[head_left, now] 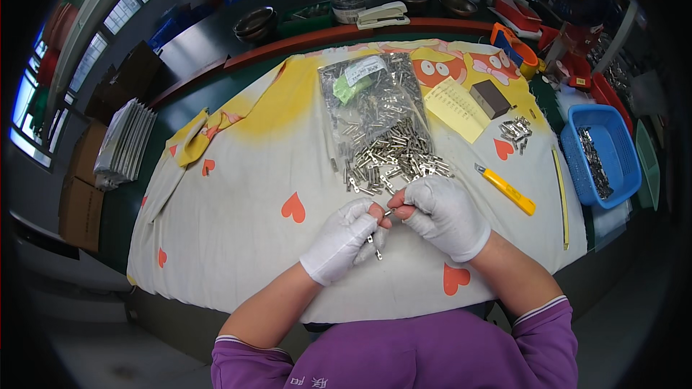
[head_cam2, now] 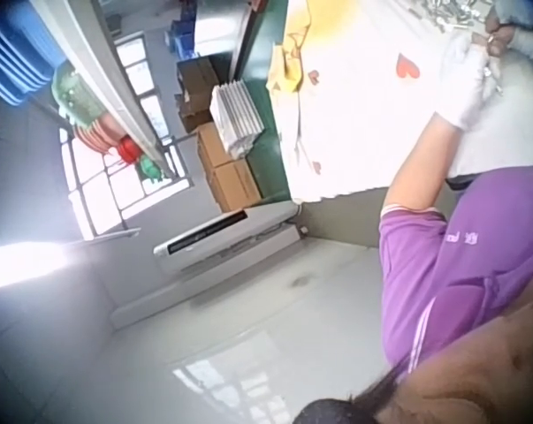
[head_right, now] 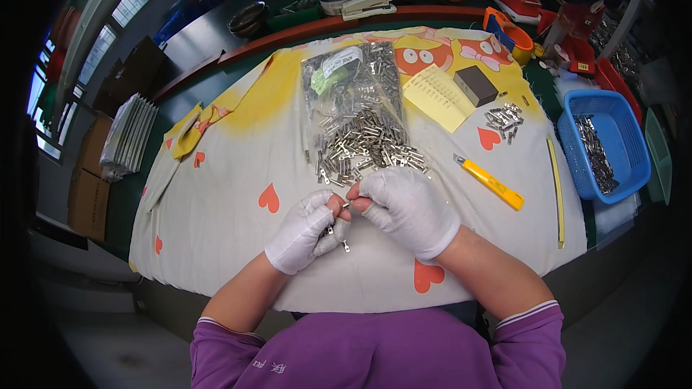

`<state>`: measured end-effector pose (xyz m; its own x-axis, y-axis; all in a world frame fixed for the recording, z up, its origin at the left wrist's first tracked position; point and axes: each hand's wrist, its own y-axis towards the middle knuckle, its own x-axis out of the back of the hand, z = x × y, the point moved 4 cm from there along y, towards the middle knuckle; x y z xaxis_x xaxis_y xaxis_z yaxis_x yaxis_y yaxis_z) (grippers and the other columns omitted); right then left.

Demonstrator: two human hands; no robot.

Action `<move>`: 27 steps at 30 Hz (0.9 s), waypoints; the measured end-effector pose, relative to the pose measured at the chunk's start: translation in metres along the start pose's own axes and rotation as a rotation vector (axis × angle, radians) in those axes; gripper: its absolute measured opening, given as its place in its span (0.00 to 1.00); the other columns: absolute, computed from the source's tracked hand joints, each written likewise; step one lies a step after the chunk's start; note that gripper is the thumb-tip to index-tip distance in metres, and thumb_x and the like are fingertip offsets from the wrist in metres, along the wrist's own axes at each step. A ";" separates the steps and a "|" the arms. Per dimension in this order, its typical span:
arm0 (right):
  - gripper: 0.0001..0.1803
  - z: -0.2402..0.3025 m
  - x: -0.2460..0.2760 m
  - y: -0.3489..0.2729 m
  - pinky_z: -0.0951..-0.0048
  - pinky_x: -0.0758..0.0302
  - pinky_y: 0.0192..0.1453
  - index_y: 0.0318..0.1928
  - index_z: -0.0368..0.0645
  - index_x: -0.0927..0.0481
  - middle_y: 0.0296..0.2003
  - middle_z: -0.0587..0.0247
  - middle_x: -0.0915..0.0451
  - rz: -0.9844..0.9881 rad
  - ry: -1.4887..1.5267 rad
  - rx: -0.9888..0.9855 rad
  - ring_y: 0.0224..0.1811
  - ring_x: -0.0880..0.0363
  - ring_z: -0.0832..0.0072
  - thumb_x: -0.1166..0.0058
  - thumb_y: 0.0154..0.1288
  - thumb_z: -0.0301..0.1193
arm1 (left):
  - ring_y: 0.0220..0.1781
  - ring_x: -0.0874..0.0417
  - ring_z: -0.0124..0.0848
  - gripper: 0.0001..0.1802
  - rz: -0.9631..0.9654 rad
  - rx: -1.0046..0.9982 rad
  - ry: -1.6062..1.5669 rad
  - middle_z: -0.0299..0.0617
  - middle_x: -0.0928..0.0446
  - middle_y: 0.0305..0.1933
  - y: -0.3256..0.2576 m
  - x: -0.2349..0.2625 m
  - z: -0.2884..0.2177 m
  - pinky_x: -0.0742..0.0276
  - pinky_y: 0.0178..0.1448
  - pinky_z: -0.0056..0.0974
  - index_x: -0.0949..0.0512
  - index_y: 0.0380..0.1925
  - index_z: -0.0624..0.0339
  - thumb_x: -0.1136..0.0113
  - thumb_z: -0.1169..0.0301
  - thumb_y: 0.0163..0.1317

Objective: Picking up small metal pins from a plastic bag and sorting them on a workbench.

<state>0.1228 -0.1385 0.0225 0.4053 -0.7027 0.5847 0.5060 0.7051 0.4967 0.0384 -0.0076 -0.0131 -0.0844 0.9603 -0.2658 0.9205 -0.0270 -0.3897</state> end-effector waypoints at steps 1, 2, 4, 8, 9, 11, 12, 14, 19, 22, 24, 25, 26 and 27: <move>0.06 0.001 0.001 0.000 0.66 0.28 0.33 0.31 0.44 0.23 0.26 0.62 0.23 0.000 0.000 0.000 0.29 0.24 0.63 0.41 0.51 0.29 | 0.14 0.40 0.17 0.13 0.000 0.000 0.000 0.34 0.30 0.19 0.000 0.000 -0.001 0.47 0.17 0.24 0.29 0.31 0.58 0.53 0.59 0.64; 0.06 0.002 0.002 0.001 0.65 0.28 0.32 0.31 0.44 0.23 0.25 0.62 0.23 0.008 -0.012 0.009 0.29 0.24 0.62 0.41 0.51 0.29 | 0.13 0.41 0.17 0.13 0.015 0.015 -0.033 0.34 0.30 0.20 0.000 0.000 -0.001 0.47 0.17 0.24 0.29 0.32 0.58 0.53 0.59 0.64; 0.07 0.003 0.003 0.003 0.65 0.28 0.32 0.31 0.44 0.23 0.25 0.61 0.23 0.017 -0.021 0.019 0.29 0.24 0.62 0.41 0.50 0.29 | 0.13 0.41 0.17 0.13 0.026 0.029 -0.067 0.34 0.29 0.20 0.000 0.000 0.000 0.48 0.17 0.24 0.29 0.32 0.58 0.53 0.59 0.64; 0.06 0.005 0.000 0.004 0.63 0.30 0.31 0.28 0.44 0.23 0.24 0.61 0.24 0.086 0.020 0.032 0.28 0.25 0.61 0.40 0.49 0.30 | 0.12 0.43 0.17 0.12 0.082 0.013 -0.125 0.35 0.29 0.22 0.003 0.000 0.004 0.49 0.16 0.24 0.31 0.34 0.57 0.53 0.60 0.64; 0.06 0.007 -0.001 0.003 0.63 0.30 0.31 0.28 0.45 0.23 0.24 0.61 0.24 0.092 0.009 0.040 0.28 0.25 0.61 0.40 0.49 0.30 | 0.12 0.43 0.18 0.11 0.059 0.016 -0.120 0.35 0.30 0.22 0.002 0.000 0.006 0.49 0.15 0.24 0.32 0.35 0.57 0.53 0.61 0.64; 0.06 0.010 0.000 0.003 0.63 0.30 0.31 0.27 0.45 0.23 0.24 0.61 0.25 0.085 0.014 0.004 0.28 0.25 0.62 0.40 0.49 0.30 | 0.11 0.44 0.18 0.10 0.074 -0.013 -0.216 0.35 0.30 0.23 0.002 0.003 0.003 0.49 0.15 0.24 0.32 0.35 0.57 0.54 0.62 0.64; 0.05 0.008 0.001 0.004 0.63 0.30 0.31 0.26 0.45 0.23 0.24 0.61 0.25 0.073 0.014 -0.025 0.28 0.25 0.62 0.41 0.49 0.30 | 0.11 0.44 0.18 0.08 0.091 -0.051 -0.306 0.35 0.30 0.23 0.003 0.005 -0.001 0.49 0.15 0.24 0.32 0.34 0.56 0.55 0.64 0.65; 0.05 0.008 -0.007 0.007 0.64 0.30 0.30 0.25 0.44 0.24 0.23 0.61 0.25 0.210 -0.023 0.048 0.27 0.26 0.62 0.40 0.47 0.28 | 0.11 0.44 0.19 0.08 0.107 -0.067 -0.405 0.36 0.30 0.24 0.004 0.013 -0.002 0.49 0.14 0.24 0.32 0.34 0.56 0.56 0.65 0.65; 0.05 0.014 -0.028 -0.002 0.64 0.30 0.29 0.24 0.42 0.24 0.23 0.61 0.25 0.416 -0.034 0.197 0.27 0.25 0.61 0.41 0.43 0.24 | 0.08 0.46 0.18 0.10 0.021 -0.039 -0.587 0.35 0.32 0.22 0.006 0.008 -0.004 0.53 0.12 0.25 0.33 0.31 0.54 0.57 0.62 0.67; 0.04 0.015 -0.028 -0.001 0.63 0.30 0.30 0.21 0.42 0.25 0.23 0.60 0.27 0.452 -0.125 0.132 0.27 0.26 0.60 0.42 0.43 0.24 | 0.09 0.46 0.19 0.13 0.051 -0.036 -0.545 0.34 0.31 0.22 0.006 0.011 0.000 0.53 0.12 0.25 0.33 0.30 0.54 0.59 0.59 0.68; 0.04 0.013 -0.028 -0.002 0.63 0.30 0.31 0.21 0.42 0.25 0.23 0.59 0.27 0.455 -0.189 0.101 0.27 0.27 0.60 0.42 0.42 0.24 | 0.09 0.46 0.19 0.14 0.031 -0.036 -0.514 0.34 0.32 0.21 0.007 0.012 0.001 0.54 0.12 0.25 0.33 0.30 0.54 0.59 0.58 0.68; 0.04 0.011 -0.027 -0.002 0.62 0.30 0.31 0.21 0.41 0.26 0.23 0.58 0.28 0.439 -0.185 0.071 0.27 0.27 0.59 0.43 0.42 0.24 | 0.09 0.47 0.19 0.15 0.013 -0.036 -0.482 0.34 0.32 0.21 0.007 0.013 0.001 0.54 0.13 0.25 0.33 0.30 0.54 0.59 0.56 0.69; 0.04 0.009 -0.026 -0.002 0.62 0.30 0.32 0.21 0.41 0.26 0.23 0.58 0.28 0.423 -0.180 0.041 0.28 0.28 0.59 0.43 0.43 0.24 | 0.09 0.47 0.19 0.15 0.014 -0.037 -0.479 0.34 0.32 0.21 0.006 0.012 0.001 0.54 0.13 0.25 0.33 0.30 0.54 0.59 0.56 0.69; 0.04 0.008 -0.024 -0.001 0.62 0.30 0.32 0.21 0.41 0.26 0.23 0.58 0.28 0.420 -0.182 0.043 0.28 0.28 0.59 0.43 0.43 0.24 | 0.09 0.47 0.19 0.15 -0.004 -0.040 -0.388 0.33 0.33 0.21 0.007 0.012 0.002 0.53 0.14 0.25 0.33 0.31 0.55 0.58 0.56 0.68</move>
<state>0.1063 -0.1217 0.0135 0.4264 -0.3302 0.8421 0.2928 0.9313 0.2168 0.0429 0.0032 -0.0205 -0.2194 0.7836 -0.5812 0.9334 -0.0048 -0.3588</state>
